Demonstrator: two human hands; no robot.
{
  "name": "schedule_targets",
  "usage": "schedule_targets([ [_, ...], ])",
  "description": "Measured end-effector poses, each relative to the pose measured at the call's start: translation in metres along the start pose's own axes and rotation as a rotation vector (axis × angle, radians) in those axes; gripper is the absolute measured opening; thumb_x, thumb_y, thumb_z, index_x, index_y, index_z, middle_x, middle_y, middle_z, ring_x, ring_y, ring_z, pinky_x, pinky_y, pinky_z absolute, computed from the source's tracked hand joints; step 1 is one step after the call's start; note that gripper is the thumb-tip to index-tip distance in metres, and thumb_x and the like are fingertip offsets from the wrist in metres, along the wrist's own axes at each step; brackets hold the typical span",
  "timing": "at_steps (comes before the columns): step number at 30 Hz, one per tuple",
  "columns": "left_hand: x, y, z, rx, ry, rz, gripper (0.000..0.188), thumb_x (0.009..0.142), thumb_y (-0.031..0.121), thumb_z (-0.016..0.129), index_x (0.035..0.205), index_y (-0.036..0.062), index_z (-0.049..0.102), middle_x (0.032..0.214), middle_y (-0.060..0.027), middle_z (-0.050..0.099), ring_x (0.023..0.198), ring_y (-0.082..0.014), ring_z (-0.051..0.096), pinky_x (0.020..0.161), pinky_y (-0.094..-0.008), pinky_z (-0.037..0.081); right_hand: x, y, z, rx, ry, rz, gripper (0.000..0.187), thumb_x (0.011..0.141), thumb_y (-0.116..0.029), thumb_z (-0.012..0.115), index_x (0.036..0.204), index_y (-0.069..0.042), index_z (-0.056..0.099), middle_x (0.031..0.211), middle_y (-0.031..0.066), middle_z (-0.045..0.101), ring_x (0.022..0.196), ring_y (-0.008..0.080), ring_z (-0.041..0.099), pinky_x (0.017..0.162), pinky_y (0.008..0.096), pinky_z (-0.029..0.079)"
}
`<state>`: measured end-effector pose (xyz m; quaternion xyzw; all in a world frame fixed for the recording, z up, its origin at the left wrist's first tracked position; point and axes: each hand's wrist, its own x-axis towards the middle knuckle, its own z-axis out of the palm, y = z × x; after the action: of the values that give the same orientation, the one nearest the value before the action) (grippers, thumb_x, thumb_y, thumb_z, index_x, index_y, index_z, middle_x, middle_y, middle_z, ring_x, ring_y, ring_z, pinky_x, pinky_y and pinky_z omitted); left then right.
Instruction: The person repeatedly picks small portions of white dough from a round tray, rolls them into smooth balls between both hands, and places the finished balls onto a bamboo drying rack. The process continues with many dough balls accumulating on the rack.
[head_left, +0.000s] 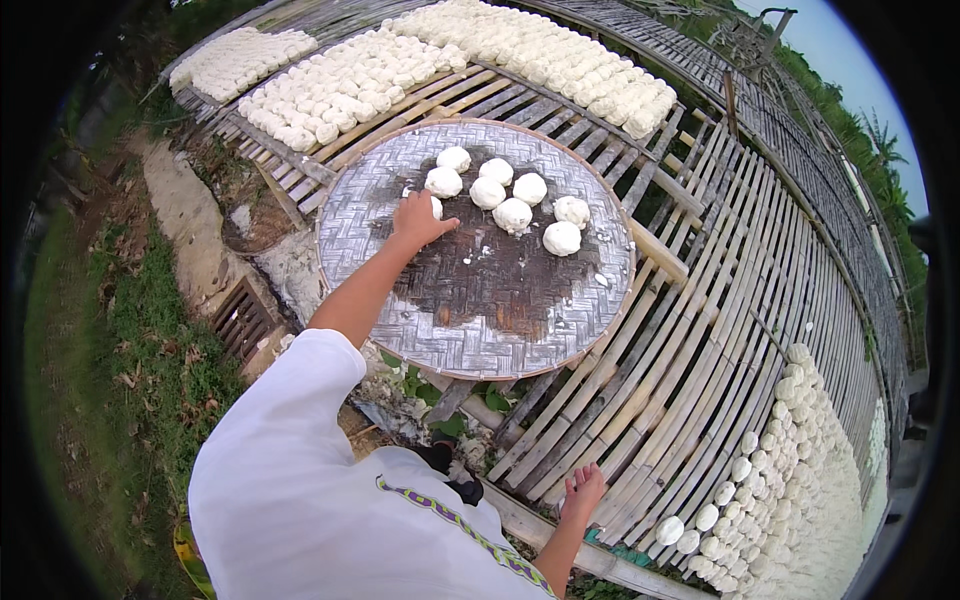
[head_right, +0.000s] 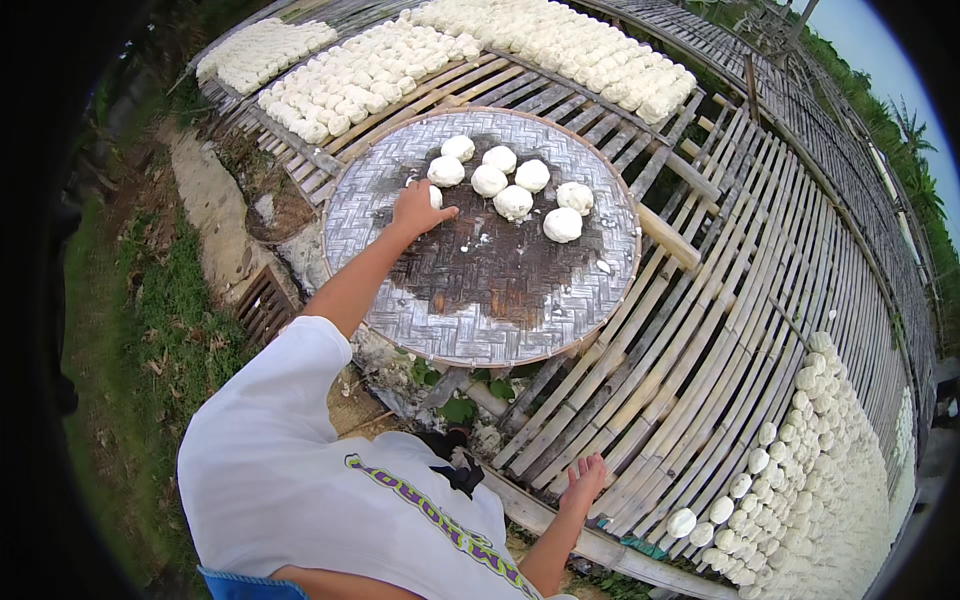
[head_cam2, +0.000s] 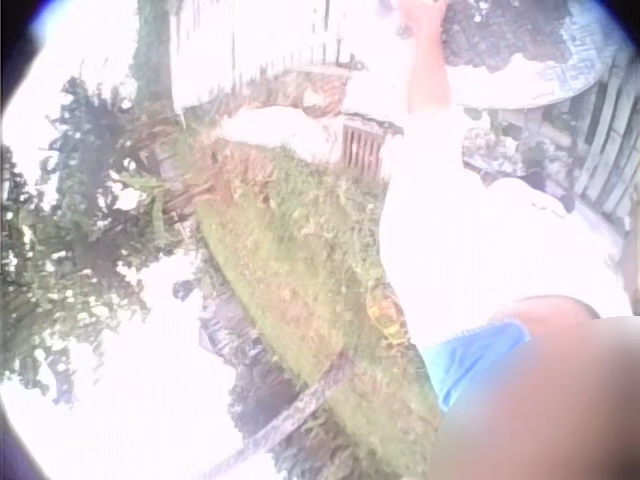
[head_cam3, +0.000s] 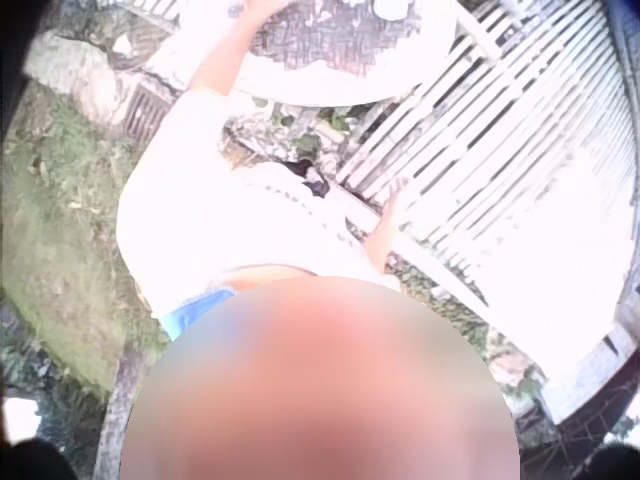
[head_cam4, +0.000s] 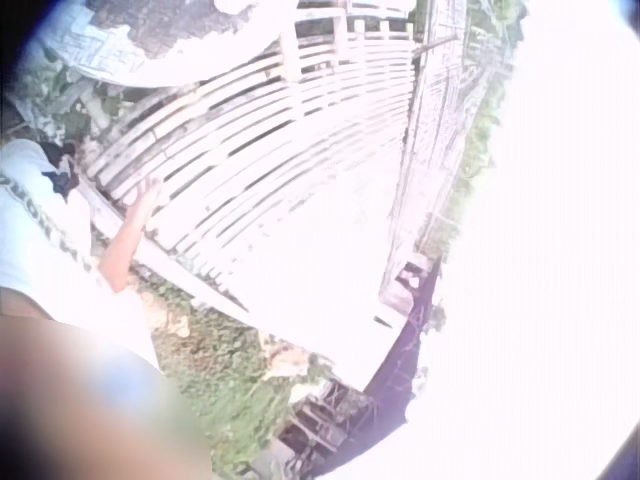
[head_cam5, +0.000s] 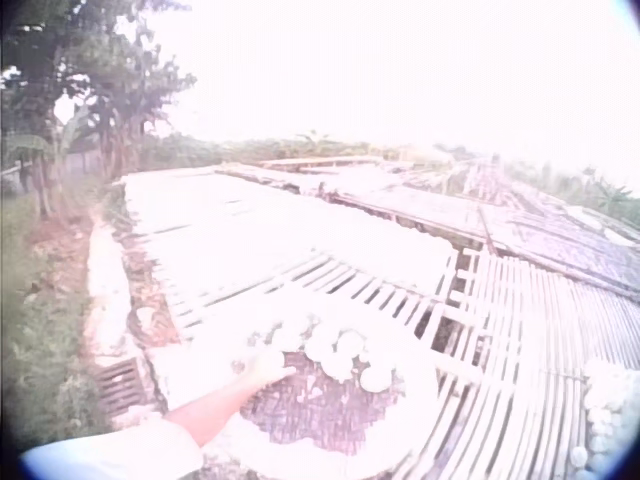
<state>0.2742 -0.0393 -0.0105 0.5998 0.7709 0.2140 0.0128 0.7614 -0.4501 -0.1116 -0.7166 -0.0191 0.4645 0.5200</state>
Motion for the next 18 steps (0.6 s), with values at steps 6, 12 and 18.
schedule_targets([
  [6,0.001,-0.017,0.017,-0.318,0.226,-0.002,0.048,0.075,0.023,0.086,0.115,0.0045,0.066,0.11,-0.0128,0.066,0.107,-0.032,0.064,0.093,-0.0452,0.052,-0.028,-0.012,0.022,0.07,-0.023,-0.042,0.065,0.1,-0.044,0.06,0.151,-0.007,0.046,0.153,0.0138,0.048,0.136,0.0291,0.05,0.107,0.0493,0.041],
  [12,-0.027,0.017,-0.056,-2.067,-0.496,-0.632,0.06,0.099,0.042,0.061,0.135,-0.0048,0.054,0.129,-0.0217,0.064,0.112,-0.032,0.067,0.098,-0.0449,0.056,-0.084,-0.075,0.089,0.098,-0.089,-0.221,0.051,0.105,-0.034,0.055,0.147,-0.005,0.05,0.146,0.0111,0.055,0.133,0.0231,0.054,0.106,0.0433,0.043],
  [18,-0.133,0.127,-0.101,-2.494,-1.435,-0.587,0.084,0.1,0.06,0.046,0.144,-0.0109,0.043,0.152,-0.0341,0.043,0.145,-0.0457,0.042,0.12,-0.0584,0.035,-0.132,-0.165,0.185,-0.101,-0.479,-1.029,0.046,0.107,-0.032,0.049,0.139,0.001,0.056,0.146,0.0145,0.056,0.133,0.024,0.054,0.112,0.0414,0.04],
])
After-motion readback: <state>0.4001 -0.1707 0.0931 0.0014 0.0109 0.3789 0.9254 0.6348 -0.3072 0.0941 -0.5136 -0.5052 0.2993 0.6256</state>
